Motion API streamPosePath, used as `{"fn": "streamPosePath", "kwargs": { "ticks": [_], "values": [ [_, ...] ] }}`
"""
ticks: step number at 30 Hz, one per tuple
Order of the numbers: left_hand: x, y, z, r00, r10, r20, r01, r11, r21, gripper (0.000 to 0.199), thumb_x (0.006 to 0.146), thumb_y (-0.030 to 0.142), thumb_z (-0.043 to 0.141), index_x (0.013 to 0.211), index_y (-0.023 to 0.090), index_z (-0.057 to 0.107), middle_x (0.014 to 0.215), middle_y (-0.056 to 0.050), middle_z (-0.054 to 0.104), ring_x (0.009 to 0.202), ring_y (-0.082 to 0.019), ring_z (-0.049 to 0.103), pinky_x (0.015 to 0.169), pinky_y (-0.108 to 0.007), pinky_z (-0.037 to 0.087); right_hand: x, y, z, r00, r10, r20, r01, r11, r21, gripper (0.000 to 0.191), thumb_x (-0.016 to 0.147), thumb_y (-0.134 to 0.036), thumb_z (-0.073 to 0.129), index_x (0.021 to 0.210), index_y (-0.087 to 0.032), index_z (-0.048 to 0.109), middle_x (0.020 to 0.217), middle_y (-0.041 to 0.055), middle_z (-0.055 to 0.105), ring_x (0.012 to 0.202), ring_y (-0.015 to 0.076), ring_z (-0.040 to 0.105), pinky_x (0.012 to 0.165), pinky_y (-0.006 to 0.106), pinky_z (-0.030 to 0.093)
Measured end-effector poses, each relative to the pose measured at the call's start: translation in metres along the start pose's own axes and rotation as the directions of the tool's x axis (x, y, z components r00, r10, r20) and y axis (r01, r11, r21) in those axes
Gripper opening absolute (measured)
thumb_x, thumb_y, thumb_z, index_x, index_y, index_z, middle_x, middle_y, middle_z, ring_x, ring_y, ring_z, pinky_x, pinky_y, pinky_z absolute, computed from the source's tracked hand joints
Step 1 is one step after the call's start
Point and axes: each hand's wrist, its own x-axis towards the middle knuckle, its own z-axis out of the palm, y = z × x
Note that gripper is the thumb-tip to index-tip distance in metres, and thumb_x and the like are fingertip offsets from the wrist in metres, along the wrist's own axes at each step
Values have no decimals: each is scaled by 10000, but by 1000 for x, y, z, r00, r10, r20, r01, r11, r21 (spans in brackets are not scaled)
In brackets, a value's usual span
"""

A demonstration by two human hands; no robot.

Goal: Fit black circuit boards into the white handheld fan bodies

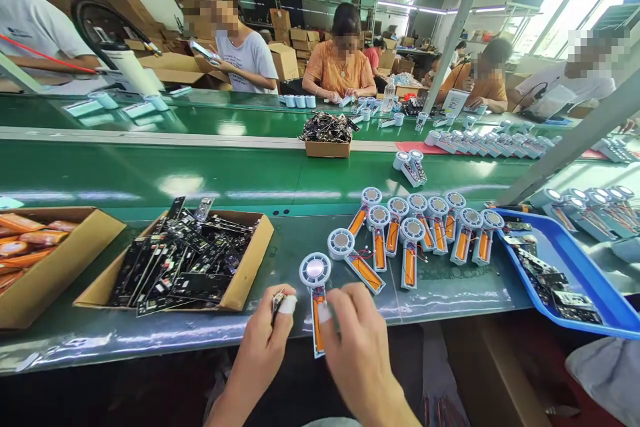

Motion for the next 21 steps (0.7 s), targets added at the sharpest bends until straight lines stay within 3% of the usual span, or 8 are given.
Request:
{"fn": "streamPosePath", "kwargs": {
  "ticks": [3,7,10,12,16,19,21],
  "values": [
    [-1,0,1,997,-40,-72,39,999,-12,267,927,407,389,1019,210,545,955,-85,673,881,-239,660,784,-364,537,-7,-13,9,991,-80,104,101,972,-212,169,920,-105,487,905,-198,628,823,66,625,703,203,590,607,293,481],
    [-1,-2,-4,996,-90,1,90,996,-23,258,923,399,390,969,213,563,836,-56,651,814,-243,657,760,-375,546,2,-3,21,969,-18,248,94,950,-298,231,888,-39,461,847,-191,630,818,68,631,699,208,585,586,284,469],
    [-2,-5,-6,996,-20,81,22,999,-33,298,928,400,398,963,201,616,810,-67,662,856,-262,673,794,-389,551,8,10,23,971,44,235,-29,997,-69,238,938,-84,447,899,-191,656,852,60,653,760,196,616,660,280,496],
    [-2,-6,-5,996,29,84,-25,999,-40,308,936,393,413,975,193,643,877,-93,694,921,-269,682,835,-393,549,8,16,22,967,148,207,-181,972,150,213,962,-151,467,918,-192,672,847,51,670,756,178,629,678,268,505],
    [-3,-5,2,992,108,59,-107,994,-20,258,940,328,463,1009,198,675,974,-99,717,941,-251,688,831,-367,552,7,21,20,895,348,279,-444,753,486,196,952,-326,557,960,-184,691,883,57,709,761,174,650,699,270,526],
    [1,-2,11,983,170,63,-172,985,28,232,937,299,494,1004,212,698,885,-66,697,830,-224,683,745,-324,553,9,21,19,849,371,377,-529,589,611,264,902,-432,626,932,-178,693,833,44,695,742,176,642,669,272,526],
    [6,0,15,972,225,70,-230,970,83,227,936,286,499,964,222,715,832,-52,675,770,-212,675,703,-307,542,12,21,18,837,380,394,-546,530,648,311,865,-482,664,916,-177,692,799,32,677,697,165,622,624,263,515]
  ]
}}
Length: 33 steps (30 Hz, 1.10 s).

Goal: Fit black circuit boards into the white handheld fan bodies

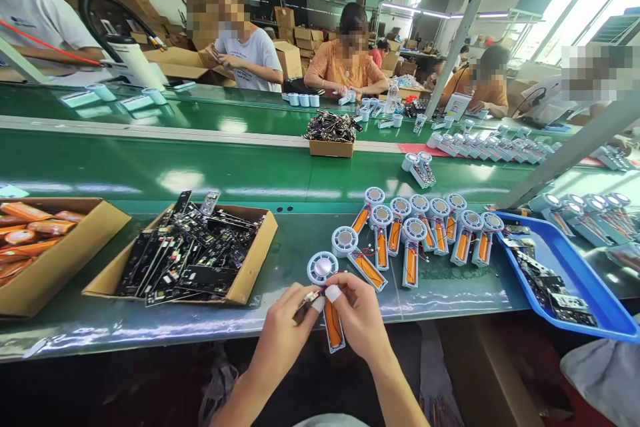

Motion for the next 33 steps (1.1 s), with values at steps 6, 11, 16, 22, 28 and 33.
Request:
{"fn": "streamPosePath", "kwargs": {
  "ticks": [6,11,16,22,28,33],
  "values": [
    [9,4,1,995,91,40,-97,979,182,220,931,172,461,910,221,674,835,-40,652,740,-196,670,667,-282,524,3,5,-1,996,-58,-64,57,998,-26,324,890,-497,637,937,-179,682,809,38,676,718,174,632,659,277,527],
    [-4,5,5,991,131,-14,-119,939,324,274,891,57,370,977,219,573,977,-68,647,767,-204,688,613,-277,509,6,12,-3,957,-247,-153,172,905,-388,233,983,-352,504,952,-192,671,874,64,706,765,192,649,702,298,526],
    [-2,5,6,993,114,26,-116,945,304,285,894,86,347,1034,212,562,943,-72,665,773,-227,691,606,-299,509,-19,2,1,918,-393,-58,268,719,-641,253,972,-229,488,1197,-209,601,1111,111,681,1013,240,669,864,369,570],
    [25,9,-9,987,-152,52,158,981,-114,130,900,290,478,836,217,565,795,-19,660,750,-196,645,712,-305,521,-47,11,15,924,-339,176,350,565,-747,676,903,-148,543,1523,-226,283,1457,160,507,1361,307,486,1049,480,519],
    [33,5,-30,883,-343,321,453,804,-385,250,797,420,624,860,197,528,644,81,474,467,-72,352,439,-196,290,-42,15,14,928,-362,84,271,506,-819,595,909,-158,544,1478,-234,390,1455,175,482,1321,352,503,997,540,538],
    [30,2,-38,853,-314,418,501,718,-483,254,770,368,629,903,196,497,683,92,432,475,-41,274,440,-180,217,-25,-14,5,815,-470,339,547,432,-717,518,944,-22,402,1398,-249,501,1291,121,624,1106,251,611,910,414,564]
  ]
}}
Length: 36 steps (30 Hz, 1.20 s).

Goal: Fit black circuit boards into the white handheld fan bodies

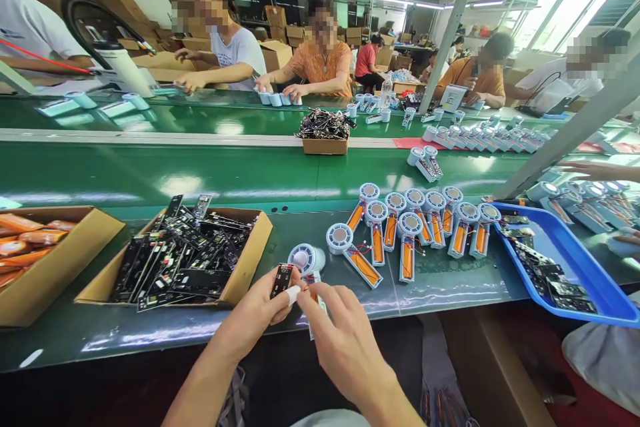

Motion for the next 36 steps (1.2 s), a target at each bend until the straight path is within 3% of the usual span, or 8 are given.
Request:
{"fn": "streamPosePath", "kwargs": {
  "ticks": [3,9,15,20,23,25,30,36],
  "values": [
    [-1,-3,-1,998,57,-32,-55,998,42,192,764,298,601,902,198,513,684,88,421,498,-56,332,461,-186,279,19,12,-3,982,-156,104,149,986,77,430,964,-14,401,1284,-233,586,1242,79,671,984,212,614,860,356,556],
    [-7,-9,-2,997,25,-71,-20,997,70,307,740,274,555,1037,213,509,756,55,581,424,-58,404,448,-209,346,30,31,4,973,-184,138,176,982,73,370,959,-29,463,1194,-244,652,1103,63,687,875,184,616,795,313,539],
    [-14,-6,2,962,163,-221,-98,955,280,329,792,288,585,1112,216,574,870,-7,711,471,-102,509,466,-227,427,29,33,12,999,-30,43,20,977,212,350,952,-49,434,1144,-232,662,1034,75,688,937,191,662,815,304,554],
    [-6,-13,5,931,336,-143,-252,874,415,174,873,333,586,848,212,709,868,-31,740,816,-196,667,746,-273,512,26,30,18,985,168,40,-172,927,335,201,940,-107,505,1019,-217,654,902,38,707,826,177,671,750,281,544],
    [-4,-15,7,900,416,-130,-323,838,439,239,912,344,543,813,203,709,863,-41,714,826,-195,651,760,-270,495,25,30,18,991,123,46,-131,939,318,201,956,-113,495,1039,-219,645,962,49,701,877,180,664,788,291,543],
    [-4,-14,9,910,378,-169,-285,869,406,245,899,356,542,785,191,683,799,-32,679,764,-185,626,686,-256,479,24,31,17,999,21,44,-31,969,246,228,980,-112,460,1077,-213,640,1013,70,690,931,193,652,845,320,538],
    [-8,-14,9,979,63,-192,-27,983,184,313,871,486,562,856,179,620,563,81,426,459,-98,389,451,-209,313,24,32,20,991,-135,0,135,990,-29,286,986,-64,398,1053,-184,648,944,89,658,822,199,604,760,317,520],
    [-15,-25,8,945,179,-274,-94,950,299,350,912,505,498,942,190,647,585,51,477,545,-159,492,530,-258,424,30,27,21,987,-139,-75,135,990,-47,245,947,-43,444,971,-184,644,877,76,650,759,193,565,693,302,488]
  ]
}}
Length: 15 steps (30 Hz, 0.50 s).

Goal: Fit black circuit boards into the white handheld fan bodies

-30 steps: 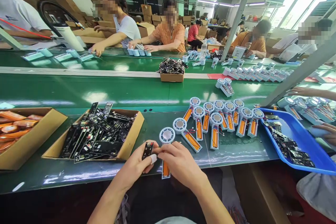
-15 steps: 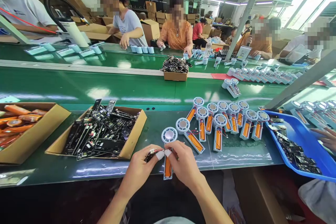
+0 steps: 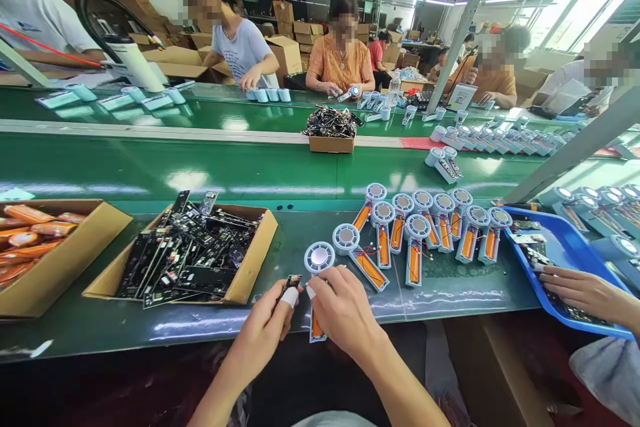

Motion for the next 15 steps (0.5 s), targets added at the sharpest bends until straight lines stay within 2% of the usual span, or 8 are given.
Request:
{"fn": "streamPosePath", "kwargs": {
  "ticks": [3,6,12,15],
  "values": [
    [-2,0,4,987,159,-32,-153,977,147,347,968,425,423,832,196,646,659,-2,559,670,-196,568,635,-292,474,4,-2,-3,1000,14,18,-14,1000,16,235,941,-52,455,950,-192,644,853,71,646,763,197,567,684,306,485],
    [-1,0,6,954,295,-45,-275,929,248,317,987,334,400,843,198,648,777,-40,635,730,-202,602,678,-298,486,6,-4,-4,999,22,38,-23,1000,16,228,942,-55,457,923,-188,641,835,67,645,763,201,563,684,311,485],
    [0,-6,7,898,436,-52,-385,839,384,283,997,255,391,867,205,637,780,-36,636,709,-194,627,645,-281,491,6,-5,-2,996,87,37,-89,995,43,207,949,-72,474,883,-187,633,825,58,638,763,196,556,693,307,478],
    [-1,-11,8,874,484,-28,-421,787,452,266,996,215,378,935,200,637,796,-37,634,714,-197,639,642,-285,495,6,-7,1,996,85,41,-85,996,-3,223,944,-67,460,854,-187,624,801,56,626,725,198,532,667,312,463]
  ]
}}
